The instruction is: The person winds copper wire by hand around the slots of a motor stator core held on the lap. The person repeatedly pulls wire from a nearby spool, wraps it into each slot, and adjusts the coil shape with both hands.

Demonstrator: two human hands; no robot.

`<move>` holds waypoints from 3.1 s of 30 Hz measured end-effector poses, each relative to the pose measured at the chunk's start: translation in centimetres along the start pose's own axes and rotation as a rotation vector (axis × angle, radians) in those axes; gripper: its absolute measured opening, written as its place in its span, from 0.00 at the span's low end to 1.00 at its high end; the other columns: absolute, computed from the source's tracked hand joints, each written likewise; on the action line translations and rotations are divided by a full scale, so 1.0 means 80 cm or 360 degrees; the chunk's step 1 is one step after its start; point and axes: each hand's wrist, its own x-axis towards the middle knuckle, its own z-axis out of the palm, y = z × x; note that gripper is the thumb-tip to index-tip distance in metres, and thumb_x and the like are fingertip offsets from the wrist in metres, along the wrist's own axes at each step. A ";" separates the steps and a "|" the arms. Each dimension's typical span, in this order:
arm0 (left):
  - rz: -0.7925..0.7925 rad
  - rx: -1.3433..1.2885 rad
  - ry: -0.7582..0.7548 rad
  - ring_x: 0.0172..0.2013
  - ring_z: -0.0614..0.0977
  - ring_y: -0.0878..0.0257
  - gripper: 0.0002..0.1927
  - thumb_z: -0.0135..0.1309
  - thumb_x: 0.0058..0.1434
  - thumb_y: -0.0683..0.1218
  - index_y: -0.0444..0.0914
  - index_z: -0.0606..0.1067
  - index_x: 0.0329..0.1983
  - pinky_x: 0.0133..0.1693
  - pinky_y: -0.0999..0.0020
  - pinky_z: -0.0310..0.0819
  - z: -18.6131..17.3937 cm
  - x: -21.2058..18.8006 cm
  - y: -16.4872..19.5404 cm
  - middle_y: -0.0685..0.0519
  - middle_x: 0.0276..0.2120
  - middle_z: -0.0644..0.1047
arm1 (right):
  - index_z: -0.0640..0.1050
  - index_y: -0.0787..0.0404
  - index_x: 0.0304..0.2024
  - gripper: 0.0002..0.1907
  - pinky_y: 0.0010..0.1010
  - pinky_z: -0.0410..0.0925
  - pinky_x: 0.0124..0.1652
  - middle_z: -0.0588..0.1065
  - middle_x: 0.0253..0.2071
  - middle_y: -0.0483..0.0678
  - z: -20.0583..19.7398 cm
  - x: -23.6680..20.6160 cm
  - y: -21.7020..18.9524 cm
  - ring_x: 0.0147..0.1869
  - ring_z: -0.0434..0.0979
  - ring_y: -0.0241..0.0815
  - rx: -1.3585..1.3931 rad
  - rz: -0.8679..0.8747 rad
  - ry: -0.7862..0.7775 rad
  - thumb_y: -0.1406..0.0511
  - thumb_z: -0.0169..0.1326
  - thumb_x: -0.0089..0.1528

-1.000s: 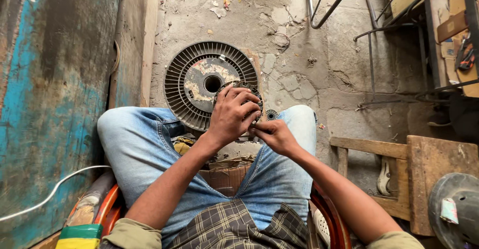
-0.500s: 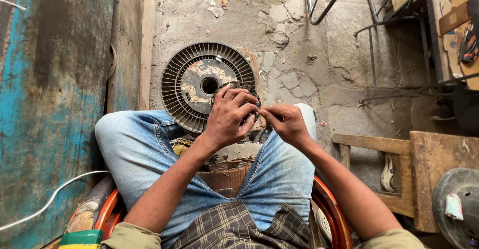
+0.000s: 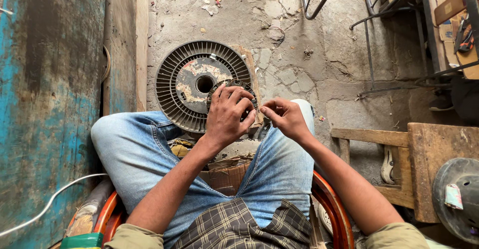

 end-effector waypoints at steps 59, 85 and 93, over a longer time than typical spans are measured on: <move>-0.0050 -0.0103 0.0118 0.57 0.76 0.58 0.07 0.60 0.61 0.48 0.41 0.79 0.40 0.68 0.47 0.56 0.004 0.000 -0.002 0.56 0.47 0.79 | 0.84 0.65 0.44 0.11 0.23 0.72 0.39 0.82 0.35 0.45 -0.017 0.008 0.013 0.37 0.78 0.30 -0.0042 -0.0002 -0.0106 0.64 0.61 0.64; 0.0035 0.0008 0.0130 0.58 0.75 0.57 0.07 0.60 0.64 0.48 0.41 0.79 0.41 0.68 0.49 0.56 0.009 -0.002 -0.009 0.56 0.48 0.77 | 0.84 0.64 0.43 0.10 0.24 0.73 0.37 0.81 0.32 0.44 0.015 -0.007 0.023 0.36 0.79 0.30 0.0089 0.0115 -0.0626 0.64 0.56 0.66; 0.0043 0.0006 0.0108 0.58 0.75 0.57 0.08 0.60 0.64 0.49 0.41 0.79 0.41 0.68 0.49 0.55 0.008 -0.003 -0.008 0.56 0.48 0.77 | 0.84 0.67 0.44 0.10 0.24 0.71 0.37 0.80 0.33 0.44 -0.009 -0.007 -0.018 0.36 0.77 0.31 -0.0073 -0.0191 -0.0418 0.66 0.57 0.67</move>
